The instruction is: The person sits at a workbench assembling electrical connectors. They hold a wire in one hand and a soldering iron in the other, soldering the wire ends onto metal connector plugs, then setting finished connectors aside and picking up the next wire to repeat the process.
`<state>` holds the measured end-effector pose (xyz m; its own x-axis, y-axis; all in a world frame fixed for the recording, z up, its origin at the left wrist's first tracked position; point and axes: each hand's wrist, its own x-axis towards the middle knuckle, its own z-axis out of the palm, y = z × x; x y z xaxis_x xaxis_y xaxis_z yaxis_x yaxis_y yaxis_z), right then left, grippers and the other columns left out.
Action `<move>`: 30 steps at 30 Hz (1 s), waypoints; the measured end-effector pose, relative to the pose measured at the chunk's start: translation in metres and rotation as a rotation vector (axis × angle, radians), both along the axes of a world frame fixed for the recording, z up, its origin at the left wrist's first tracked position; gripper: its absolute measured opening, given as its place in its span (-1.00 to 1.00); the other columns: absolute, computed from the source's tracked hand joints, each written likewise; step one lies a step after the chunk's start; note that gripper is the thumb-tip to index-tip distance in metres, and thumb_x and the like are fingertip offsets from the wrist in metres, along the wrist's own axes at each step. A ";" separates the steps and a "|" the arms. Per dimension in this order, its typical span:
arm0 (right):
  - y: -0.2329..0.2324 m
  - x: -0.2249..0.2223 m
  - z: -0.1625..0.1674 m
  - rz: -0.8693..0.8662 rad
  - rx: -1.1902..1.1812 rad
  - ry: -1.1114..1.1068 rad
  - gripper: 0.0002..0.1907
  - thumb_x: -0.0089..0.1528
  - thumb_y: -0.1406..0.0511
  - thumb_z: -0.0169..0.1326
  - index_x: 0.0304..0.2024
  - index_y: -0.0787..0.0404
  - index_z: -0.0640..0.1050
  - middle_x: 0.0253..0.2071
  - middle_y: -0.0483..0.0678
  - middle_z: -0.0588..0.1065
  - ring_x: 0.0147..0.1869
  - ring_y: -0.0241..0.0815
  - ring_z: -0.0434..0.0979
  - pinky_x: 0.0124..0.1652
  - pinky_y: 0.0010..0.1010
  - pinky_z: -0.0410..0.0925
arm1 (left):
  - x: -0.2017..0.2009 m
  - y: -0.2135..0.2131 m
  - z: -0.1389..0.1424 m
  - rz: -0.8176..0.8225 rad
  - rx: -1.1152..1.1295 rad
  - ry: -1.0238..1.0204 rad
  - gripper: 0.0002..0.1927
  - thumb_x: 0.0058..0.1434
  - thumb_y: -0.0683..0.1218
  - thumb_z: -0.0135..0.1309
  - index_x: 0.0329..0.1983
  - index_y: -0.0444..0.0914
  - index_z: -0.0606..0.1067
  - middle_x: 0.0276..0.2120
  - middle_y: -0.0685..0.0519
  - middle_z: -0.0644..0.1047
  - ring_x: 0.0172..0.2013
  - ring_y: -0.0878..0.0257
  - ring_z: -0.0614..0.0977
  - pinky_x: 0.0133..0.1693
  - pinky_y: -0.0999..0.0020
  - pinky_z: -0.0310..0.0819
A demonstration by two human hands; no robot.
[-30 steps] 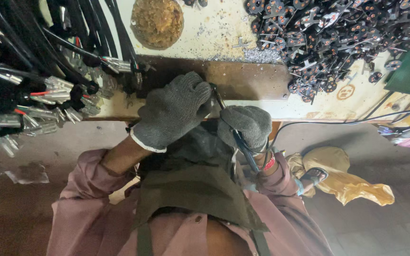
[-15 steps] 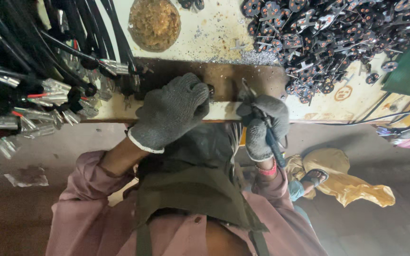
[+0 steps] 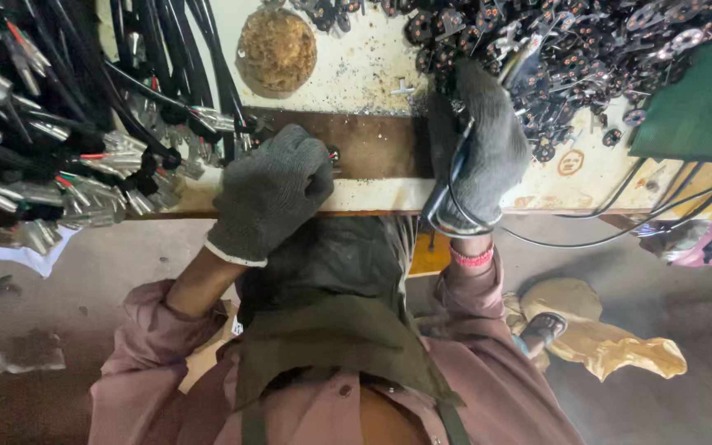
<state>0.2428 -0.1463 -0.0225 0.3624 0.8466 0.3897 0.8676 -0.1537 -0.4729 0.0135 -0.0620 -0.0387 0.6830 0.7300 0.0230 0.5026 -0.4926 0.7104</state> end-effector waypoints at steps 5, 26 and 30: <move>0.002 -0.004 0.006 -0.188 -0.009 0.102 -0.64 0.22 0.39 0.41 0.02 0.17 0.56 -0.02 -0.02 0.61 -0.21 -0.17 0.57 -0.17 -0.42 0.47 | -0.002 0.001 0.001 0.018 -0.002 0.001 -0.92 0.21 -0.14 0.14 -0.32 -0.16 0.45 -0.34 0.00 0.45 -0.33 0.03 0.61 -0.35 0.13 0.48; -0.012 -0.012 0.035 0.192 -0.378 0.010 -0.67 0.29 0.43 0.28 0.09 0.14 0.57 -0.09 0.05 0.59 -0.03 0.04 0.63 -0.09 -0.20 0.49 | -0.001 0.000 -0.005 -0.010 -0.047 -0.007 -0.89 0.23 -0.12 0.18 -0.28 -0.15 0.46 -0.32 0.00 0.46 -0.32 0.01 0.60 -0.35 0.10 0.48; -0.010 -0.009 0.042 0.351 -0.460 0.046 -0.57 0.24 0.34 0.25 0.15 0.20 0.49 -0.04 0.12 0.55 0.11 0.21 0.55 -0.08 -0.07 0.46 | -0.002 0.001 -0.003 -0.008 -0.047 -0.013 -0.91 0.25 -0.13 0.16 -0.24 -0.17 0.47 -0.31 -0.01 0.46 -0.30 0.01 0.61 -0.34 0.10 0.49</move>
